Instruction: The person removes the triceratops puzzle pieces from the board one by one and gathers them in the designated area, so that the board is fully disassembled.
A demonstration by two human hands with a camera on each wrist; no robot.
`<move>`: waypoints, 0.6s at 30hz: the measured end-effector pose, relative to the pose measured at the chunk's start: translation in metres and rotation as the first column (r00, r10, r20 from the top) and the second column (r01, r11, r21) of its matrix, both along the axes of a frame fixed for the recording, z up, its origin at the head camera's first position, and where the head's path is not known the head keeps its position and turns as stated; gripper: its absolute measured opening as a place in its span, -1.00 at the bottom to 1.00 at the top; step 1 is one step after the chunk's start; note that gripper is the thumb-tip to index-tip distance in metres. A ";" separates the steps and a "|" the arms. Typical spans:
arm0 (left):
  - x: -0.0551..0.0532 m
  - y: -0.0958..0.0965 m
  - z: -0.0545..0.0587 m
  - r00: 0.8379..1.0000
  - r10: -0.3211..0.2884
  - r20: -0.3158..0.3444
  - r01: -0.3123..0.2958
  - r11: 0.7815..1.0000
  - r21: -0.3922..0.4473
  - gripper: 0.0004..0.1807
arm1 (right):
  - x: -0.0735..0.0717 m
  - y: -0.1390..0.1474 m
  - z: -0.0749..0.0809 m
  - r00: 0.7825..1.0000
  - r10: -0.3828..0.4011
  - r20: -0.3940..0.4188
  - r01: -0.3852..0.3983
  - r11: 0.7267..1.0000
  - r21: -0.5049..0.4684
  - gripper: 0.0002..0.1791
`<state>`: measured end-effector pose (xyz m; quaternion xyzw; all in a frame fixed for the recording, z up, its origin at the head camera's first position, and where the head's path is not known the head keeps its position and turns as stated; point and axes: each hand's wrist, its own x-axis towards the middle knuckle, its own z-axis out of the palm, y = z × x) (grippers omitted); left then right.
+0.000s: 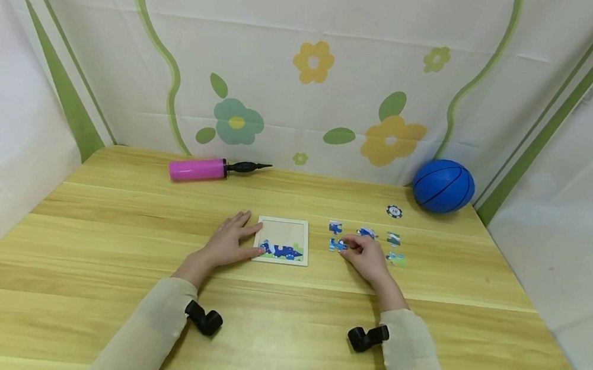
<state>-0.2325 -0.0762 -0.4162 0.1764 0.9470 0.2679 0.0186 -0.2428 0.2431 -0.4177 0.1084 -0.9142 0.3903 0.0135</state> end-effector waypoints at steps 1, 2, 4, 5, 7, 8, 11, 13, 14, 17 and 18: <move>0.000 0.000 0.000 1.000 0.001 -0.001 -0.001 1.000 -0.003 -0.28 | 0.000 0.000 0.000 1.000 0.004 -0.002 -0.004 1.000 0.006 -0.71; 0.000 0.000 0.000 1.000 0.001 -0.004 -0.001 1.000 -0.004 -0.28 | -0.001 0.000 0.000 1.000 0.007 -0.003 -0.007 1.000 0.010 -0.71; -0.001 0.000 -0.001 1.000 -0.001 -0.008 0.001 1.000 -0.008 -0.28 | -0.001 -0.001 0.001 1.000 0.009 -0.006 -0.009 1.000 0.019 -0.72; -0.001 0.000 -0.001 1.000 -0.001 -0.010 0.001 1.000 -0.009 -0.28 | -0.001 -0.001 0.001 1.000 0.009 -0.006 -0.009 1.000 0.026 -0.71; -0.001 0.000 -0.001 1.000 -0.002 -0.013 0.002 1.000 -0.014 -0.28 | -0.001 -0.001 0.002 1.000 0.013 -0.008 -0.012 0.999 0.038 -0.71; -0.001 0.000 -0.002 1.000 -0.002 -0.012 0.002 1.000 -0.014 -0.28 | -0.001 -0.001 0.002 1.000 0.014 -0.006 -0.014 0.999 0.041 -0.71; -0.001 0.000 -0.002 1.000 0.001 -0.012 -0.001 1.000 -0.015 -0.28 | 0.000 -0.002 0.004 1.000 0.022 -0.004 -0.022 0.998 0.052 -0.71; -0.001 0.000 -0.003 1.000 0.003 -0.011 -0.003 1.000 -0.016 -0.28 | 0.000 -0.002 0.005 0.999 0.035 -0.005 -0.035 0.997 0.062 -0.70; -0.001 0.000 -0.003 1.000 0.003 -0.008 -0.003 1.000 -0.015 -0.28 | -0.001 -0.002 0.006 0.999 0.040 -0.003 -0.040 0.997 0.062 -0.70; -0.001 0.000 -0.002 1.000 0.002 -0.006 -0.002 1.000 -0.008 -0.28 | -0.001 -0.001 0.007 0.998 0.054 0.009 -0.054 0.997 0.060 -0.69; -0.001 0.000 -0.002 1.000 0.001 -0.006 -0.001 1.000 -0.004 -0.28 | -0.001 0.000 0.008 0.998 0.057 0.018 -0.058 0.997 0.055 -0.68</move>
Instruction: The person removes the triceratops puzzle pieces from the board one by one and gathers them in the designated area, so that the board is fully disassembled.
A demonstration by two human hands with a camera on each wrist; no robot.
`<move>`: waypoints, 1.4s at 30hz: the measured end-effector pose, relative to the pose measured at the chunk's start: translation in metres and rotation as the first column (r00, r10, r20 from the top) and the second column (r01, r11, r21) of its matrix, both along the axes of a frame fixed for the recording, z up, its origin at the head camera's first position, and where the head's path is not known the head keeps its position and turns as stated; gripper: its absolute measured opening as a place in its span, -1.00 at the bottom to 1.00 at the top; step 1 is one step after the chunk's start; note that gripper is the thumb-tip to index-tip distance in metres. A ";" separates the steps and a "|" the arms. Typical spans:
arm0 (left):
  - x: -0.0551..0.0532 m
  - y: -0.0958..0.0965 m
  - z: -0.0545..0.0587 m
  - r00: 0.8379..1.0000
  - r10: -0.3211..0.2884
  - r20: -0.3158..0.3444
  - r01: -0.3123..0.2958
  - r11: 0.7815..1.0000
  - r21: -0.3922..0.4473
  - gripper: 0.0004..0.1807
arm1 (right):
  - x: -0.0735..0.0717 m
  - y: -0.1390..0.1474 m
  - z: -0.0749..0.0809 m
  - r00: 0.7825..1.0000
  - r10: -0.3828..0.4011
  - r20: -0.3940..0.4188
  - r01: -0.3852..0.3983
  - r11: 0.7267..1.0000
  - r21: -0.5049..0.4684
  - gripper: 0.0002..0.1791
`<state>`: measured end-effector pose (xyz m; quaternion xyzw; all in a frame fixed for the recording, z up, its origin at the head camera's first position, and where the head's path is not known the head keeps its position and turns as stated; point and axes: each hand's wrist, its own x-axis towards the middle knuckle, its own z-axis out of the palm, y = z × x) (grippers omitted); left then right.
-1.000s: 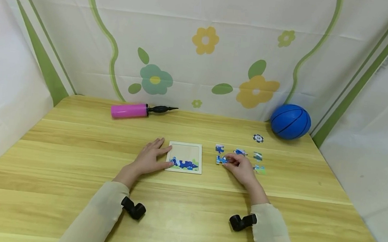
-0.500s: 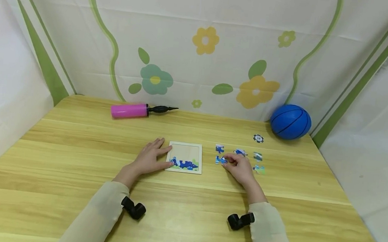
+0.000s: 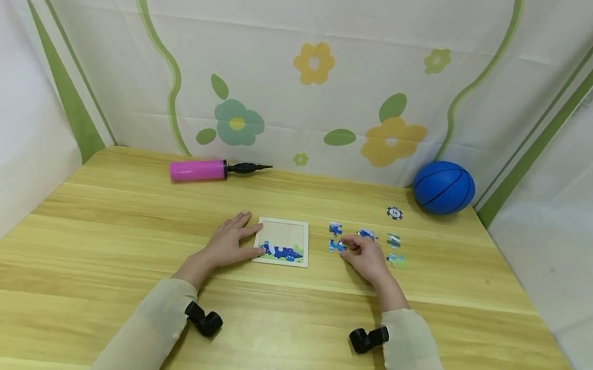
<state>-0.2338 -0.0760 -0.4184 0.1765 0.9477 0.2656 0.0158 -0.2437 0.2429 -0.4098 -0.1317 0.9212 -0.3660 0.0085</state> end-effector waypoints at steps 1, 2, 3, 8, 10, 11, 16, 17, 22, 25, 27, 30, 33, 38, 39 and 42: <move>0.000 0.000 0.000 1.000 -0.001 -0.002 0.001 1.000 0.003 -0.28 | 0.000 0.001 0.001 1.000 -0.005 0.012 0.005 1.000 -0.006 -0.68; 0.000 0.001 0.000 1.000 0.000 -0.002 0.000 1.000 0.005 -0.27 | 0.001 0.001 0.002 1.000 -0.009 0.022 0.010 1.000 -0.008 -0.66; 0.000 0.001 0.000 1.000 0.000 -0.005 0.000 1.000 0.009 -0.28 | 0.001 0.002 0.003 0.999 -0.014 0.030 0.014 1.000 -0.009 -0.65; 0.004 0.004 0.000 1.000 0.003 0.003 -0.003 1.000 0.024 -0.29 | 0.008 0.002 0.010 0.998 -0.042 0.048 0.044 0.999 -0.030 -0.60; 0.007 0.005 0.000 1.000 -0.001 -0.004 0.001 0.999 0.033 -0.30 | 0.012 -0.001 0.013 0.998 -0.049 0.042 0.050 0.998 -0.045 -0.59; 0.009 0.005 0.000 1.000 -0.003 -0.011 0.004 0.999 0.042 -0.31 | 0.013 -0.003 0.015 0.998 -0.053 0.033 0.055 0.997 -0.051 -0.59; 0.021 0.009 0.001 0.998 -0.038 -0.051 0.042 0.996 0.082 -0.38 | 0.019 -0.023 0.018 0.999 -0.047 -0.005 0.046 0.994 -0.098 -0.61; 0.024 0.010 0.001 0.997 -0.049 -0.054 0.053 0.995 0.084 -0.39 | 0.021 -0.029 0.018 0.999 -0.033 -0.005 0.032 0.993 -0.114 -0.62; 0.032 0.014 -0.001 0.993 -0.102 -0.065 0.107 0.991 0.075 -0.45 | 0.025 -0.054 0.010 0.998 0.051 0.034 -0.044 0.980 -0.196 -0.63; 0.034 0.016 -0.002 0.991 -0.117 -0.071 0.121 0.990 0.065 -0.50 | 0.026 -0.066 0.005 0.996 0.056 0.064 -0.042 0.980 -0.196 -0.64; 0.034 0.016 -0.002 0.991 -0.114 -0.068 0.118 0.991 0.058 -0.50 | 0.026 -0.073 0.001 0.996 0.052 0.071 -0.037 0.980 -0.195 -0.65; 0.035 0.015 -0.003 0.992 -0.110 -0.054 0.112 0.993 0.040 -0.50 | 0.026 -0.078 -0.004 0.997 0.061 0.045 -0.052 0.984 -0.173 -0.64; 0.036 0.014 -0.002 0.992 -0.115 -0.045 0.116 0.993 0.020 -0.49 | 0.026 -0.081 -0.006 0.997 0.079 -0.009 -0.080 0.987 -0.138 -0.63; 0.037 0.014 -0.002 0.993 -0.117 -0.031 0.117 0.993 -0.005 -0.48 | 0.027 -0.084 -0.008 0.993 0.098 -0.073 -0.100 0.995 -0.021 -0.59; 0.037 0.014 -0.002 0.993 -0.116 -0.031 0.116 0.993 -0.006 -0.49 | 0.028 -0.084 -0.008 0.992 0.096 -0.077 -0.096 0.995 -0.002 -0.59; 0.038 0.014 -0.002 0.993 -0.115 -0.041 0.114 0.993 -0.019 -0.49 | 0.027 -0.085 -0.008 0.993 0.082 -0.079 -0.080 0.996 0.033 -0.61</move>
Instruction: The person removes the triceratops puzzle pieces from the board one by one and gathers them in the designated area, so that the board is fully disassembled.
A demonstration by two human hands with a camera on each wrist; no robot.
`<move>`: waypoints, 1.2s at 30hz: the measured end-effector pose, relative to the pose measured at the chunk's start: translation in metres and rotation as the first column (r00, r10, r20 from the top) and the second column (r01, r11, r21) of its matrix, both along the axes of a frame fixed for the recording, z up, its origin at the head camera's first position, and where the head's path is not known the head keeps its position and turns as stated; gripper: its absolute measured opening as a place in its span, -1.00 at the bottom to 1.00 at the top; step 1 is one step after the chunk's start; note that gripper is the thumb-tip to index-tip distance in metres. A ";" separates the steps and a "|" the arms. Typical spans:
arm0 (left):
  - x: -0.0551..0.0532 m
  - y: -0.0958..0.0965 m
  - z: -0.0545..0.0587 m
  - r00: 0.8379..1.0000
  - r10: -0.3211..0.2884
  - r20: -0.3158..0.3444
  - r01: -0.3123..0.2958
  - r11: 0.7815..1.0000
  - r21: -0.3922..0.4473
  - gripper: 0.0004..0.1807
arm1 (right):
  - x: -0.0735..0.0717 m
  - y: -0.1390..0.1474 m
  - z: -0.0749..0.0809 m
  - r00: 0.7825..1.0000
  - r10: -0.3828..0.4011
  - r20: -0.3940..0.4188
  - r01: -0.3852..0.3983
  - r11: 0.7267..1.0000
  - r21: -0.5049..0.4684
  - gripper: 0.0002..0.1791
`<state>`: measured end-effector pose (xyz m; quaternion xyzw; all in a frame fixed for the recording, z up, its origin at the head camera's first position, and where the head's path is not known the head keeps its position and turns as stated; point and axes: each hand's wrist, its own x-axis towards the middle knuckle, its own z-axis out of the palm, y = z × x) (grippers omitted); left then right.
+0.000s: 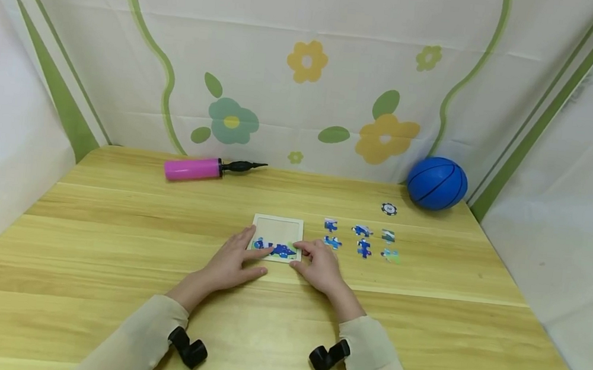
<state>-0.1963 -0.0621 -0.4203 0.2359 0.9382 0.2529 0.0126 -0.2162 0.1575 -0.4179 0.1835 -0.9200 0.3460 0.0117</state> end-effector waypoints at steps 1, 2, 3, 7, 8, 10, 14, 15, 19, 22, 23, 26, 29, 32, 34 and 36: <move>0.000 0.000 0.000 1.000 -0.001 -0.006 0.001 1.000 -0.007 -0.49 | 0.000 0.000 0.000 1.000 -0.005 0.003 0.005 1.000 0.004 -0.62; 0.000 0.000 0.000 1.000 -0.002 -0.011 0.002 1.000 -0.015 -0.49 | 0.000 -0.001 0.001 1.000 -0.010 0.007 0.010 1.000 0.011 -0.63; 0.001 0.001 0.000 1.000 -0.004 -0.018 0.004 1.000 -0.020 -0.49 | -0.001 -0.001 0.001 1.000 -0.016 0.013 0.015 1.000 0.016 -0.64; 0.001 0.002 0.000 0.999 -0.010 -0.034 0.009 0.999 -0.038 -0.50 | -0.001 -0.003 0.004 0.999 -0.031 0.036 0.029 0.999 0.040 -0.65; 0.001 0.002 0.000 0.999 -0.009 -0.034 0.008 0.999 -0.039 -0.50 | -0.001 -0.004 0.004 0.999 -0.031 0.036 0.029 0.998 0.049 -0.65; 0.001 0.002 0.000 0.999 -0.007 -0.035 0.006 0.999 -0.041 -0.50 | -0.002 -0.004 0.005 0.999 -0.028 0.034 0.026 0.998 0.059 -0.66; 0.000 0.001 0.000 1.000 0.000 -0.031 -0.001 0.999 -0.046 -0.50 | -0.003 -0.005 0.004 1.000 -0.010 0.017 0.010 0.999 0.047 -0.67; 0.000 0.001 0.000 1.000 0.000 -0.030 -0.001 0.999 -0.045 -0.50 | -0.003 -0.005 0.004 1.000 -0.007 0.014 0.006 0.999 0.037 -0.66; 0.000 0.001 -0.001 1.000 0.004 -0.023 -0.005 0.999 -0.039 -0.50 | -0.004 -0.005 0.001 1.000 -0.009 0.011 0.009 1.000 -0.026 -0.66; 0.001 0.001 -0.001 1.000 0.000 -0.021 0.000 0.999 -0.033 -0.50 | -0.003 -0.004 -0.001 1.000 -0.013 0.025 0.015 0.996 -0.084 -0.65; 0.001 0.001 -0.001 1.000 -0.002 -0.019 0.002 1.000 -0.031 -0.50 | -0.003 -0.004 -0.002 0.999 -0.016 0.030 0.019 0.995 -0.099 -0.65; 0.002 0.001 -0.001 1.000 -0.005 -0.016 0.004 1.000 -0.027 -0.50 | -0.003 -0.005 -0.002 0.999 -0.017 0.040 0.022 0.991 -0.134 -0.64; 0.002 0.002 0.000 1.000 -0.003 -0.016 0.003 1.000 -0.025 -0.50 | -0.002 -0.006 -0.001 0.999 -0.016 0.039 0.022 0.987 -0.162 -0.64; 0.002 0.002 0.000 1.000 -0.001 -0.019 0.001 1.000 -0.026 -0.50 | -0.002 -0.007 0.001 0.999 -0.011 0.036 0.018 0.983 -0.180 -0.65; 0.001 0.002 0.001 1.000 -0.001 -0.022 0.000 1.000 -0.026 -0.50 | -0.002 -0.007 0.002 0.999 -0.013 0.039 0.020 0.982 -0.186 -0.66; 0.001 0.002 0.001 1.000 -0.001 -0.022 0.000 1.000 -0.025 -0.50 | -0.002 -0.007 0.003 0.999 -0.014 0.041 0.022 0.982 -0.187 -0.66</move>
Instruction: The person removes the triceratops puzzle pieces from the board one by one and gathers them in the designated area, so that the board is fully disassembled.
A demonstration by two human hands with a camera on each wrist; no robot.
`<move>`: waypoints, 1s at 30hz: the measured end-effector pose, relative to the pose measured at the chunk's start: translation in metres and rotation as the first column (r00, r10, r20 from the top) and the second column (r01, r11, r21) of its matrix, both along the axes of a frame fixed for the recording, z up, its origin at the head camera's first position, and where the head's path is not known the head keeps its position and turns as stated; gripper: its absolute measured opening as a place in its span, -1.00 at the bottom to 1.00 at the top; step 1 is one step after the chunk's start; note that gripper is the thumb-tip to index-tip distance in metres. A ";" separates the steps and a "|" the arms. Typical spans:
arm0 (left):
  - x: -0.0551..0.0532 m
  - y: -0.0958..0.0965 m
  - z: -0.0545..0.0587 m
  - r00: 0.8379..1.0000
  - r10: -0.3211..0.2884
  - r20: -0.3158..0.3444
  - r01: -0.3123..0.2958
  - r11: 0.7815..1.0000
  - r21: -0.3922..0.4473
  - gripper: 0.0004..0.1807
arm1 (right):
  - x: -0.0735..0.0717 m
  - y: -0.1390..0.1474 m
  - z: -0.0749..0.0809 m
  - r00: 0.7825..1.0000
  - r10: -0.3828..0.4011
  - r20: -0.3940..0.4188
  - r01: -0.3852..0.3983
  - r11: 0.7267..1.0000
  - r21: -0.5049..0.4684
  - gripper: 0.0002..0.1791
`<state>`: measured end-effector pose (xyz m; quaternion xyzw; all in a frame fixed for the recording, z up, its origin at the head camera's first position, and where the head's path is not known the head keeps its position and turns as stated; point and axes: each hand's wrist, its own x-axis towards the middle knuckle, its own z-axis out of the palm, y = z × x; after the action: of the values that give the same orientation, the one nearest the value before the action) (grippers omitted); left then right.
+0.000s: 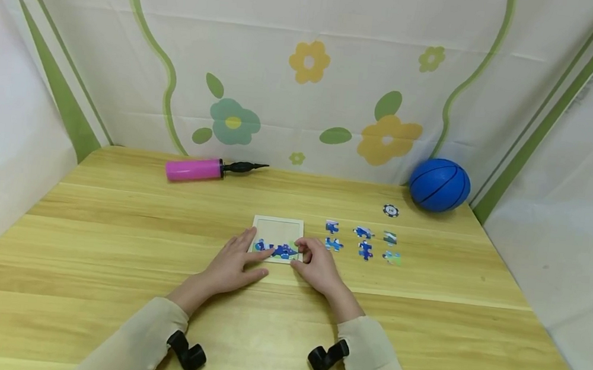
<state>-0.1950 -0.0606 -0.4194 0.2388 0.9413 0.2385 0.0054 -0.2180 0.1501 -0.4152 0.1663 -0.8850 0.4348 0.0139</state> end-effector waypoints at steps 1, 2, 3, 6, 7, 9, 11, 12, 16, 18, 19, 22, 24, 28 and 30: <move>0.000 0.000 0.000 1.000 0.001 0.001 -0.001 1.000 0.001 -0.50 | 0.000 0.000 0.000 1.000 -0.001 0.002 0.001 1.000 0.001 -0.66; 0.000 0.000 0.000 1.000 0.001 0.002 -0.001 1.000 -0.001 -0.50 | 0.000 -0.001 0.000 1.000 -0.001 0.004 0.001 1.000 -0.001 -0.67; 0.000 0.000 0.000 1.000 0.002 0.004 -0.002 1.000 0.000 -0.50 | 0.000 -0.001 -0.001 1.000 -0.001 0.005 0.001 1.000 -0.002 -0.67; 0.000 0.000 0.000 1.000 0.008 0.012 -0.007 1.000 -0.007 -0.50 | -0.001 -0.002 -0.002 1.000 -0.006 0.010 0.006 1.000 -0.004 -0.68; 0.000 0.000 0.001 1.000 0.009 0.014 -0.009 1.000 -0.010 -0.49 | -0.001 -0.002 -0.003 1.000 -0.008 0.013 0.008 1.000 -0.006 -0.68; 0.001 0.000 0.001 1.000 0.008 0.012 -0.008 1.000 -0.013 -0.49 | -0.002 -0.002 -0.003 1.000 -0.014 0.018 0.014 1.000 -0.008 -0.69; 0.001 0.000 0.002 1.000 0.008 0.009 -0.007 1.000 -0.017 -0.49 | -0.001 -0.003 -0.002 0.999 -0.024 0.024 0.024 1.000 -0.007 -0.70; 0.001 0.000 0.002 1.000 0.006 0.006 -0.006 1.000 -0.019 -0.50 | -0.001 -0.003 -0.001 0.999 -0.029 0.028 0.029 1.000 -0.009 -0.70; 0.001 0.000 0.003 1.000 0.005 0.007 -0.005 1.000 -0.023 -0.50 | 0.000 -0.004 0.001 0.998 -0.042 0.042 0.042 0.999 -0.007 -0.71; 0.001 0.000 0.002 1.000 0.004 0.006 -0.004 1.000 -0.020 -0.50 | -0.001 -0.003 0.001 0.998 -0.043 0.041 0.044 0.999 -0.007 -0.72; 0.001 0.000 0.002 1.000 0.004 0.008 -0.004 1.000 -0.016 -0.50 | -0.001 -0.003 0.001 0.998 -0.044 0.039 0.044 0.999 -0.009 -0.72; 0.001 0.000 0.002 1.000 0.006 0.004 -0.006 1.000 -0.012 -0.50 | -0.003 -0.002 0.001 0.998 -0.037 0.046 0.038 0.999 -0.027 -0.72; 0.001 0.000 0.001 1.000 0.007 0.005 -0.007 1.000 -0.011 -0.50 | -0.004 -0.001 0.002 0.996 -0.032 0.079 0.037 0.998 -0.060 -0.71; 0.000 0.000 0.000 1.000 0.004 0.012 -0.004 1.000 -0.006 -0.49 | -0.005 0.006 0.009 0.989 -0.031 0.144 0.047 0.993 -0.111 -0.68; 0.000 -0.001 0.000 1.000 0.006 0.017 -0.006 1.000 -0.005 -0.49 | -0.005 0.011 0.013 0.988 -0.028 0.153 0.047 0.991 -0.122 -0.67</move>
<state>-0.1945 -0.0612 -0.4197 0.2340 0.9425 0.2384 0.0136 -0.2233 0.1613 -0.4021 0.1148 -0.8574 0.5005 -0.0343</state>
